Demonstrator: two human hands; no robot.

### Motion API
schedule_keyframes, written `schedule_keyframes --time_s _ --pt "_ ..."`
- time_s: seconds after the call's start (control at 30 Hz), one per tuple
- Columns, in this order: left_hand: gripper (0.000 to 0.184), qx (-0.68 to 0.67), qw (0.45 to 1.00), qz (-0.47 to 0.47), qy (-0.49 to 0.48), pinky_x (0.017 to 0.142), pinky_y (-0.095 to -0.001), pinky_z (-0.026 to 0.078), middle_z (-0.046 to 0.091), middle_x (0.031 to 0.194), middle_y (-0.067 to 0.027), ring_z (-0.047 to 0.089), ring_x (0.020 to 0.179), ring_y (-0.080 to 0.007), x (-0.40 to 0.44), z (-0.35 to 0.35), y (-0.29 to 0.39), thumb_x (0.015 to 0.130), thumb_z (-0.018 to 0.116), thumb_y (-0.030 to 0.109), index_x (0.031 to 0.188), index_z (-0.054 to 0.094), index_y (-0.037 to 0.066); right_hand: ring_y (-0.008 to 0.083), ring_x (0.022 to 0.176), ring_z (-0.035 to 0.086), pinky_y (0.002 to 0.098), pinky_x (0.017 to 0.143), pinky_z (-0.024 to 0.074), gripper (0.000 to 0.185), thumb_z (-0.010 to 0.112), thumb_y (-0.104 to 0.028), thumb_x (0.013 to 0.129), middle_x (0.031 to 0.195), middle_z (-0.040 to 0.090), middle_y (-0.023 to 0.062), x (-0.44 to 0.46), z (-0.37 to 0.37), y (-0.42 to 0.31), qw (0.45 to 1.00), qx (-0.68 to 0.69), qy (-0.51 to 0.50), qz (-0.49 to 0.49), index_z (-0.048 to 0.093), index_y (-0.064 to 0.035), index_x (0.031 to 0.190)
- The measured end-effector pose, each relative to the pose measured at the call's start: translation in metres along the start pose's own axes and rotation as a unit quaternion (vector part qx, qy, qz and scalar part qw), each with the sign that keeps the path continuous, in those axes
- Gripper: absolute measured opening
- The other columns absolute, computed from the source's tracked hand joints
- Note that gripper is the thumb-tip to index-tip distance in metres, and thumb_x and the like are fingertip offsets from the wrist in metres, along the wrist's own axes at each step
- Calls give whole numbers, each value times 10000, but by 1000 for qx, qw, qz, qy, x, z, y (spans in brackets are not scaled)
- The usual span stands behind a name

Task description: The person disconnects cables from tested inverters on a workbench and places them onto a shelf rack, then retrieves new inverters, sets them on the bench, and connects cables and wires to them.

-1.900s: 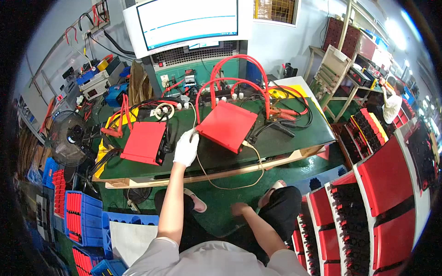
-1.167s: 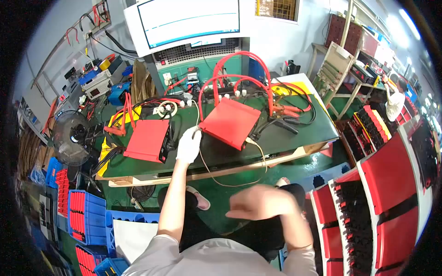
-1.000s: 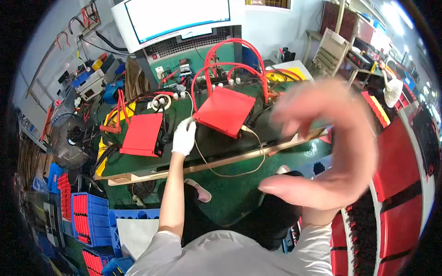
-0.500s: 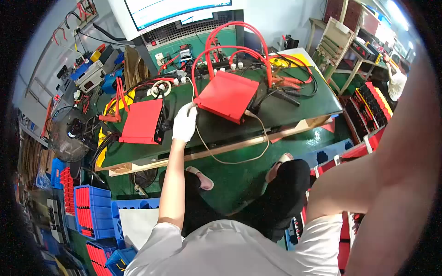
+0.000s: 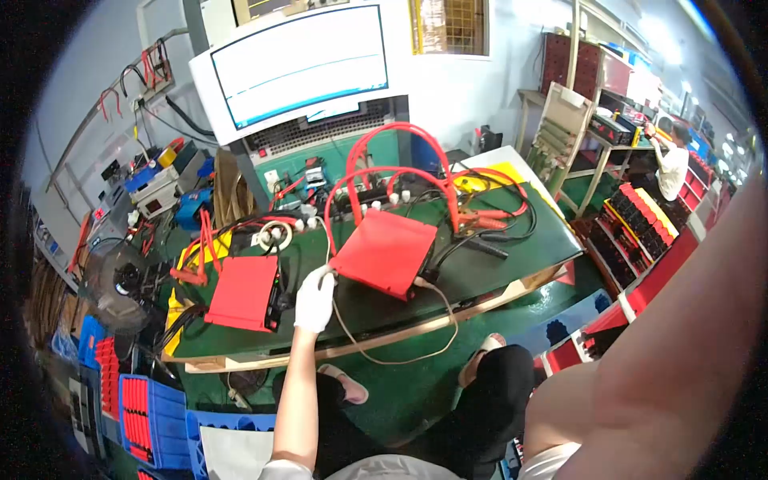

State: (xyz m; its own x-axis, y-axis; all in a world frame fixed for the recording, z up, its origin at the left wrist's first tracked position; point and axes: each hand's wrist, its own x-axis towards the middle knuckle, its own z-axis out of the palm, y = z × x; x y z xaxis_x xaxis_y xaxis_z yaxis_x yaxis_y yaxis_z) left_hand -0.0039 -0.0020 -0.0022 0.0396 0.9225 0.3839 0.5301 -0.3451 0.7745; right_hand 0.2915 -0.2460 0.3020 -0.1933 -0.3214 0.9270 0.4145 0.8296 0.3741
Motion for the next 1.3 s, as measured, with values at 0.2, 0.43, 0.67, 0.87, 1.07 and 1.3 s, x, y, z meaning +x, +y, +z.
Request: schedule_keyframes --time_s 0.2,0.43,0.67,0.87,1.07,1.3 --pt "337 -7 1000 -25 0 1005 -428 472 671 1190 -205 622 1138 -362 3 6 -12 993 524 243 1187 663 4 263 879 640 376 813 468 271 696 -169 862 984 666 148 2 -9 -7 1000 -10 -9 -3 646 25 1045" --pt "320 9 1000 9 23 893 -341 522 711 1089 -161 693 961 -230 4 6 -13 1003 537 194 1202 649 -31 274 921 634 391 858 464 272 667 -154 880 1017 660 162 3 -12 -7 1000 -9 1 4 638 34 1074" --pt "365 -5 1000 -20 -9 1008 -409 473 678 1190 -204 629 1141 -356 4 4 -10 1002 528 267 1216 653 -1 285 962 628 405 903 461 275 639 -139 898 1049 654 176 7 -9 -4 1000 -8 3 8 631 44 1102" --pt "375 4 999 -28 -18 1020 -418 463 671 1207 -205 622 1151 -359 -1 2 -8 1004 515 286 1218 656 12 294 998 623 418 941 457 279 615 -126 913 1077 649 188 14 -3 2 1000 -5 23 11 625 52 1127" --pt "366 28 999 20 15 1006 -435 473 667 1199 -206 613 1144 -382 1 2 -2 1002 514 283 1203 656 12 303 1034 618 430 979 454 284 591 -114 928 1105 644 200 -23 8 12 990 -32 77 116 619 60 1151" --pt "320 22 999 17 28 965 -462 480 671 1152 -216 620 1104 -396 1 -2 8 985 522 238 1179 666 27 108 787 606 259 719 484 165 617 -50 968 862 658 56 -235 7 30 782 -73 -76 614 681 23 1100"
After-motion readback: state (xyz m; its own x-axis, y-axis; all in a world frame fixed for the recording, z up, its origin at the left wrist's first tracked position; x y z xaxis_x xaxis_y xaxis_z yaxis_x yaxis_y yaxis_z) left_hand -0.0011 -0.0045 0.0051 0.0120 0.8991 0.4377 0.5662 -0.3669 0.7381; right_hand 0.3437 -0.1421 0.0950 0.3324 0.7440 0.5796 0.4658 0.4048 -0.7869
